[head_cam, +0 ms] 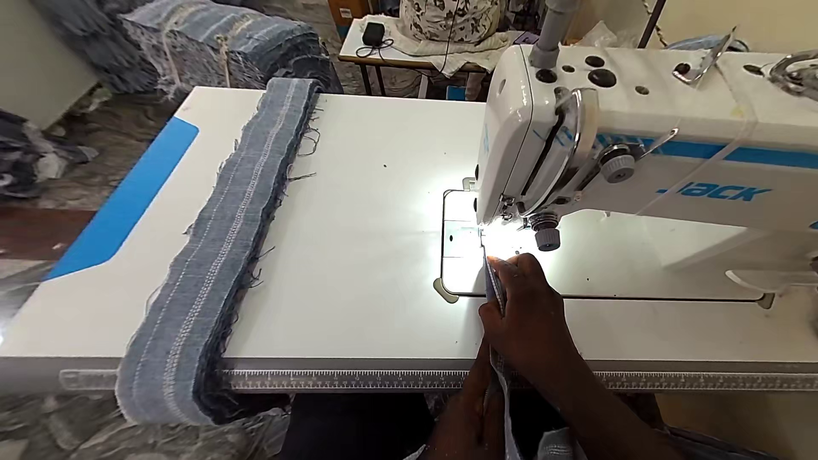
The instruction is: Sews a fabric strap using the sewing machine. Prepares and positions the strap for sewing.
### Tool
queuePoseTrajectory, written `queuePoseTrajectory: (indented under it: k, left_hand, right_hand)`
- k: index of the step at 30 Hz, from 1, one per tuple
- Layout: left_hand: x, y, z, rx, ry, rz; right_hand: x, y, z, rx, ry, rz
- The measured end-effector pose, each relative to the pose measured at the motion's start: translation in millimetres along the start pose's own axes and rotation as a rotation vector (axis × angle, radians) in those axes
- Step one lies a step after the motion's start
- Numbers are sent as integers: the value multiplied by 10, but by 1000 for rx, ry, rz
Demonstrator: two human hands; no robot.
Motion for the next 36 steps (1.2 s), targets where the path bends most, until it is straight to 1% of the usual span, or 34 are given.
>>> queuePoseTrajectory:
  k: [3,6,10,16,20,23,27,32,36]
  left_hand:
    - [31,3,-10,6,37,84]
    - [49,12,-2,-4,63,81]
    - [59,13,-16,1,58,107]
    - [47,1,-2,-10,39,107]
    - [34,0,-10,-14,110,105]
    - [33,-9,-23,-29,114,124]
    - [67,-3,-25,-18,133,92]
    - [23,11,-26,-31,151,111]
    - [31,5,-34,-5,96,76]
  right_hand:
    - [3,-3,-6,7,9,-5]
    - [4,6,-9,24,3,1]
    - [8,0,-7,-4,6,-5]
    - [3,5,1,11,-5,-2]
    - [16,-10,-13,-4,3,-13]
    - [23,-24,-20,-16,6,-16]
    - [25,-15,-21,-2,-2,-2]
    - [18,-25,-6,-13,-1,-20]
    - [13,-25,-4,-19,-4,-36]
Point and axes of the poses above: each hand's wrist, its own y-axis towards the middle knuckle, its own z-axis out of the palm, x = y × z, the point moved 4 cm from there along y, towards the middle knuckle, and after that the axes turned 1 degree about -x, right-handed, at the moved point
